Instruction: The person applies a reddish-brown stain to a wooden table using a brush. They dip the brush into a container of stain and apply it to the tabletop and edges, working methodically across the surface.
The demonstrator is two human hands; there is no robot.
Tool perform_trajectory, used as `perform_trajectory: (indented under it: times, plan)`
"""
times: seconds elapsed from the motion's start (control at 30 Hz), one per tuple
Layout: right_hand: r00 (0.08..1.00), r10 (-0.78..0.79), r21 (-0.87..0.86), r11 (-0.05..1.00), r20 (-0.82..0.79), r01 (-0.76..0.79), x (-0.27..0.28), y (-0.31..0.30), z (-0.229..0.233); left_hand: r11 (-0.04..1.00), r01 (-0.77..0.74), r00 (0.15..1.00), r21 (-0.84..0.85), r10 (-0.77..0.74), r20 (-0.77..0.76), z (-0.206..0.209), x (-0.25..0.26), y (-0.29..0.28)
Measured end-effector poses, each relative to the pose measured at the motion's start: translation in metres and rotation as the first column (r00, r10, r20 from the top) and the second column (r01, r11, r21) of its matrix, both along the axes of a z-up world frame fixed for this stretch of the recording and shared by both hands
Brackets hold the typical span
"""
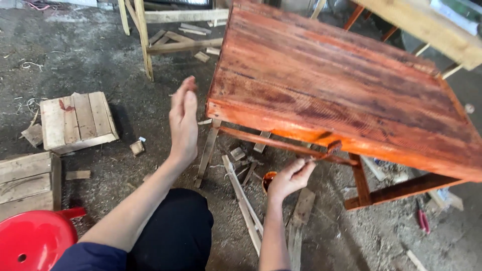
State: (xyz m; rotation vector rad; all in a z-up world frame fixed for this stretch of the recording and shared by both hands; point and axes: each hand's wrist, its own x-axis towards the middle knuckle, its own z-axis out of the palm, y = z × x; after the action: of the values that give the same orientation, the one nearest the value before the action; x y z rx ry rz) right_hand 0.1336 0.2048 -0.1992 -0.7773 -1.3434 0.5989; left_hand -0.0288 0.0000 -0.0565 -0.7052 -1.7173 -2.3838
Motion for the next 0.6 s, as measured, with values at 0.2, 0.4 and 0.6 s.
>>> perform_trajectory:
  times: [0.2,0.4,0.6]
  plan:
    - [0.998,0.056,-0.007,0.998,-0.020,-0.056,0.001,0.004,0.000,0.966,-0.225,0.756,-0.126,0.091,-0.649,0.007,-0.025,-0.008]
    - [0.999,0.006,-0.038,0.999,-0.032,-0.007,-0.001,-0.003,0.007,0.909,-0.359,0.652,-0.212,0.082,-0.754,0.021,-0.025,-0.015]
    - [0.997,-0.029,-0.070,0.997,0.071,0.034,0.008,-0.036,0.060,0.873,-0.442,0.630,-0.203,0.141,-0.764,0.042,-0.002,-0.028]
